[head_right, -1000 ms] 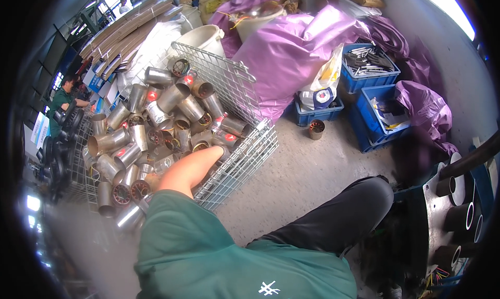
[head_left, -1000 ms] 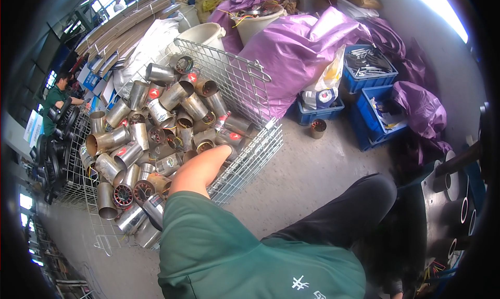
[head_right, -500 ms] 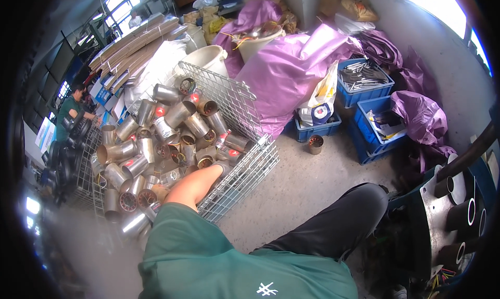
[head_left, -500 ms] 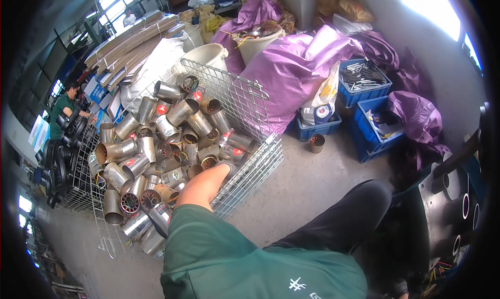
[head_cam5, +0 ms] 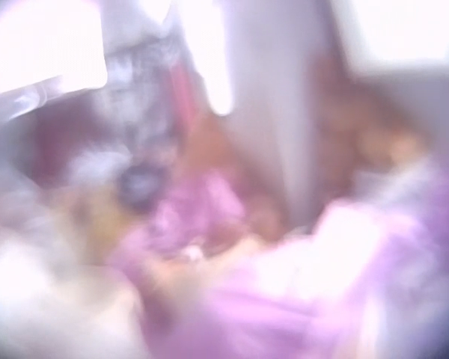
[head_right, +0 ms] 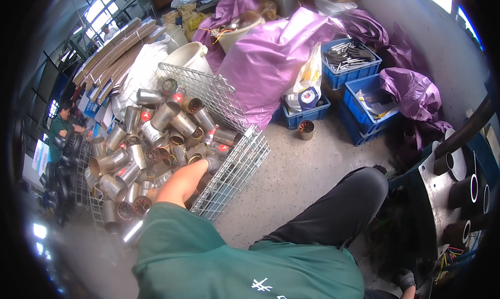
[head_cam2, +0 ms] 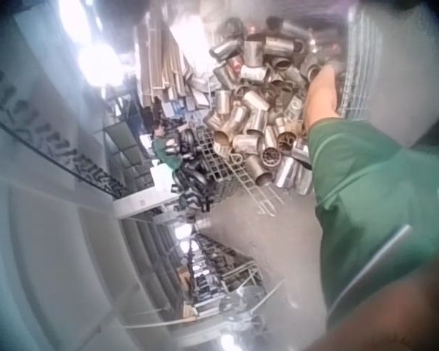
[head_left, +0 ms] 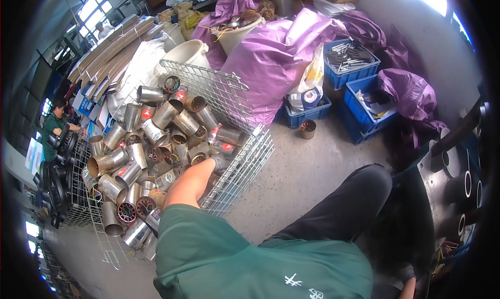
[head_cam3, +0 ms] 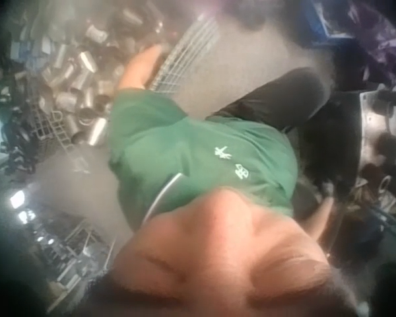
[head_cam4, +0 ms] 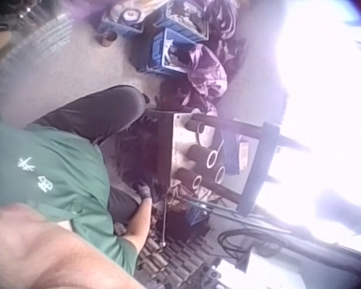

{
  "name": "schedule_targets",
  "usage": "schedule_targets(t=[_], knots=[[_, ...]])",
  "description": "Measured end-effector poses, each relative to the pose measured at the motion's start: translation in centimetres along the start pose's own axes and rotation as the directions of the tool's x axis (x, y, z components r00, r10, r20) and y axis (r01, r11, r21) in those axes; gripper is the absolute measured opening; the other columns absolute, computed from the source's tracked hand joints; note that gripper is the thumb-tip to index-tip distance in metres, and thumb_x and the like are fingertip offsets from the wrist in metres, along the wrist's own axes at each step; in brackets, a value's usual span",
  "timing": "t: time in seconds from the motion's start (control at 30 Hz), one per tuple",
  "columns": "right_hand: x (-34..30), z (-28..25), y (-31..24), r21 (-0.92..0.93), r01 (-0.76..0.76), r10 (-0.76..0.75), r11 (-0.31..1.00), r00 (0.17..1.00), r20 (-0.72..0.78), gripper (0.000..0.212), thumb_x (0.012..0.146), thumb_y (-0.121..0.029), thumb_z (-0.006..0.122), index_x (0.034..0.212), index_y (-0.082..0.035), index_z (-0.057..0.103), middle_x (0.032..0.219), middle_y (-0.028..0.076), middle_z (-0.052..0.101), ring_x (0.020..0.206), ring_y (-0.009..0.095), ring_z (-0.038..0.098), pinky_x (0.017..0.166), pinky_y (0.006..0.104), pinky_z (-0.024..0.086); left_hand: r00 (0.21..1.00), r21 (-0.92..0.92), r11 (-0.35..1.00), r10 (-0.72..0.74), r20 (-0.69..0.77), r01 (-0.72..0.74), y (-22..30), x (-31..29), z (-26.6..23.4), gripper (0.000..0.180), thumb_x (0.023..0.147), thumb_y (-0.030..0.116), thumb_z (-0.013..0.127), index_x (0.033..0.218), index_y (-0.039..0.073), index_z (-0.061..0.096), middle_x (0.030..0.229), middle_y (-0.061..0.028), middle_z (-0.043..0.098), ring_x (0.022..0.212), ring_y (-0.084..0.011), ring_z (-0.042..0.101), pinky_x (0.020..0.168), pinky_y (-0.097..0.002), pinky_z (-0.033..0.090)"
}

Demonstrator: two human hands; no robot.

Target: The person assembles motor stators into metal housings by manually inserting them and then using a hydraulic press to seat them firmly.

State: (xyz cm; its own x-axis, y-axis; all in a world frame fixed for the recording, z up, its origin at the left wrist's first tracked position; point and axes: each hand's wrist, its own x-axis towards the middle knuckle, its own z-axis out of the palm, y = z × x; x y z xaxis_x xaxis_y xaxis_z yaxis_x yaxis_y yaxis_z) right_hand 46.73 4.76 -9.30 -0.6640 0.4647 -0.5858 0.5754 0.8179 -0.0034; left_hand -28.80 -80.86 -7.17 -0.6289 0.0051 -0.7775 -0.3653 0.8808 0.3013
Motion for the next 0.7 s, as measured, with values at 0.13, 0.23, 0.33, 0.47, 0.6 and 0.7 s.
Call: schedule_targets(t=[0.13,0.23,0.33,0.47,0.6,0.7], knots=[[3.8,1.4,4.1,-0.176,0.142,-0.154,0.974,0.987,-0.056,0.026,0.096,-0.018,0.064,0.116,-0.004,0.073,0.112,0.015,0.077,0.104,0.032,0.073,0.087,0.0441,0.057,0.939,0.250,0.965,0.151,-0.309,-0.073,-4.4,1.8,-1.5,0.099,0.077,0.062,0.087,0.145,-0.004,0.060,0.145,-0.0275,0.063,0.126,-0.0326,0.067,0.106,-0.0453,0.055],[1.9,1.6,1.2,-0.024,0.133,-0.134,0.991,0.990,-0.037,0.026,0.098,-0.022,0.061,0.112,-0.006,0.074,0.111,0.014,0.077,0.104,0.033,0.072,0.088,0.0451,0.057,0.950,0.341,0.929,0.228,-0.215,-0.146,0.1,-2.3,-5.5,0.088,0.075,0.059,0.086,0.141,0.005,0.064,0.143,-0.0207,0.065,0.127,-0.0308,0.065,0.108,-0.0400,0.051],[1.2,-1.8,-3.3,0.104,0.103,-0.103,0.989,0.995,-0.005,0.022,0.097,-0.021,0.062,0.109,-0.007,0.075,0.109,0.013,0.077,0.105,0.032,0.072,0.089,0.0435,0.056,0.912,0.187,0.959,0.262,-0.315,-0.211,-0.5,-5.5,-10.0,0.079,0.074,0.042,0.090,0.141,0.013,0.060,0.134,-0.0148,0.069,0.113,-0.0266,0.071,0.098,-0.0366,0.057],[-2.3,-7.2,-10.9,0.484,0.039,-0.064,0.874,0.997,0.035,0.022,0.094,-0.014,0.068,0.114,-0.007,0.073,0.111,0.011,0.077,0.108,0.027,0.072,0.093,0.0395,0.056,0.812,-0.515,0.724,0.105,-0.574,-0.458,1.6,-11.8,-10.4,0.089,0.070,0.021,0.095,0.143,0.007,0.046,0.122,-0.0177,0.064,0.101,-0.0237,0.071,0.084,-0.0385,0.063],[-2.1,-7.2,-11.7,0.574,0.249,-0.202,0.780,0.968,-0.146,0.051,0.083,-0.002,0.078,0.133,0.004,0.064,0.124,0.018,0.075,0.114,0.028,0.073,0.099,0.0383,0.059,0.791,-0.581,0.543,0.338,-0.510,-0.606,7.9,-21.5,-9.2,0.087,0.074,0.023,0.091,0.149,0.012,0.046,0.129,-0.0141,0.060,0.113,-0.0268,0.066,0.091,-0.0391,0.061],[-4.6,-14.1,-17.5,0.390,0.368,-0.226,0.844,0.904,-0.364,0.061,0.077,-0.011,0.086,0.133,-0.004,0.065,0.129,0.015,0.067,0.122,0.034,0.067,0.105,0.0405,0.056,0.599,-0.582,0.321,0.704,-0.381,-0.747,14.9,-23.7,-5.6,0.090,0.076,0.035,0.088,0.147,0.002,0.045,0.134,-0.0152,0.061,0.124,-0.0292,0.063,0.105,-0.0416,0.056]])
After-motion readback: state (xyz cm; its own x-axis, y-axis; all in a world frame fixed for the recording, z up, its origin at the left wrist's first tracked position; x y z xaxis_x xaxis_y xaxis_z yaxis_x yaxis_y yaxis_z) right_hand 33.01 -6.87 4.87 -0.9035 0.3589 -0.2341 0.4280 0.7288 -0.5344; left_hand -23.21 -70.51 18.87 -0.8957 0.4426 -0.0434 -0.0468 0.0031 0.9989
